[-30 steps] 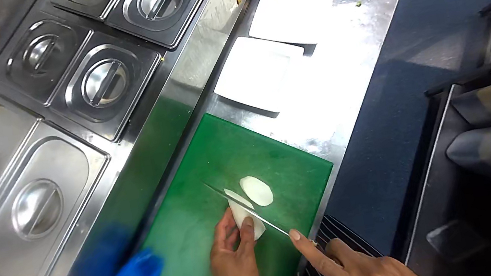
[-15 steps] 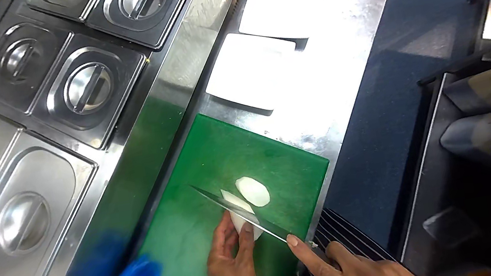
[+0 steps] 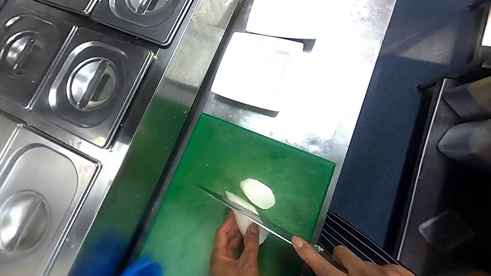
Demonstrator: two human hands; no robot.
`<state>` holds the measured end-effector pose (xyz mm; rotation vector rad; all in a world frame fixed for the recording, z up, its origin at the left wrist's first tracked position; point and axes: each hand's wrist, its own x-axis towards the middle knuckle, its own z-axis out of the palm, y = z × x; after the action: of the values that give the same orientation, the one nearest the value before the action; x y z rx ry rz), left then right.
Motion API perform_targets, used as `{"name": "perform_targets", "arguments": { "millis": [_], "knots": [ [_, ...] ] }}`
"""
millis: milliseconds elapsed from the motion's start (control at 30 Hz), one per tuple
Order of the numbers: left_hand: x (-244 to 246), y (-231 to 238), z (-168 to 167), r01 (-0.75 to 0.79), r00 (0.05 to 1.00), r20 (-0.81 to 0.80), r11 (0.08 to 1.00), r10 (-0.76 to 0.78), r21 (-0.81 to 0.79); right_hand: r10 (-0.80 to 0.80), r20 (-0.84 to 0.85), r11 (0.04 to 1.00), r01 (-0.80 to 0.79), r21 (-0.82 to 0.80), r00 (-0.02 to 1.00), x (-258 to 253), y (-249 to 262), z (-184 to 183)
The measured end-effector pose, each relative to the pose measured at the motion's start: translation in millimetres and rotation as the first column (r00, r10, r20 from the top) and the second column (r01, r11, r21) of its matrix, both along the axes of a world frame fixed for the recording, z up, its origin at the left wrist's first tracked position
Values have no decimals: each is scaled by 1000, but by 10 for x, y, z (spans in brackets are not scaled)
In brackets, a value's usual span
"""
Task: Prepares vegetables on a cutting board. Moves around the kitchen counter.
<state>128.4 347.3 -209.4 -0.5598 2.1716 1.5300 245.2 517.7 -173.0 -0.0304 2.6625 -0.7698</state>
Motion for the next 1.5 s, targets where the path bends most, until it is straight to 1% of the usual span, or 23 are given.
{"name": "perform_targets", "arguments": {
  "millis": [267,367,467,633,833,967,1100,1500],
  "knots": [
    [11,0,2,4,1000,10,1000,-4,2,20,40,1000,-19,-19,999,-52,46,17],
    [-7,6,14,31,1000,2,999,-31,-14,35,68,999,-34,-8,997,-141,47,-82],
    [-8,-12,10,40,999,-28,999,-41,-35,36,44,999,-37,4,998,-191,12,-239],
    [29,32,3,17,999,-37,1000,-18,-22,0,56,999,-3,47,998,-173,-12,-170],
    [63,31,-20,-44,999,-21,999,44,1,-42,44,999,41,29,998,-17,80,-121],
    [63,12,-49,-72,997,-28,997,73,37,-17,-22,1000,17,10,1000,26,51,-3],
    [68,13,-43,-75,996,-42,996,77,49,15,-57,1000,-16,-1,998,-2,24,10],
    [77,3,-38,-78,996,-38,993,82,86,3,-11,1000,-3,-12,1000,-51,-43,70]
  ]
}}
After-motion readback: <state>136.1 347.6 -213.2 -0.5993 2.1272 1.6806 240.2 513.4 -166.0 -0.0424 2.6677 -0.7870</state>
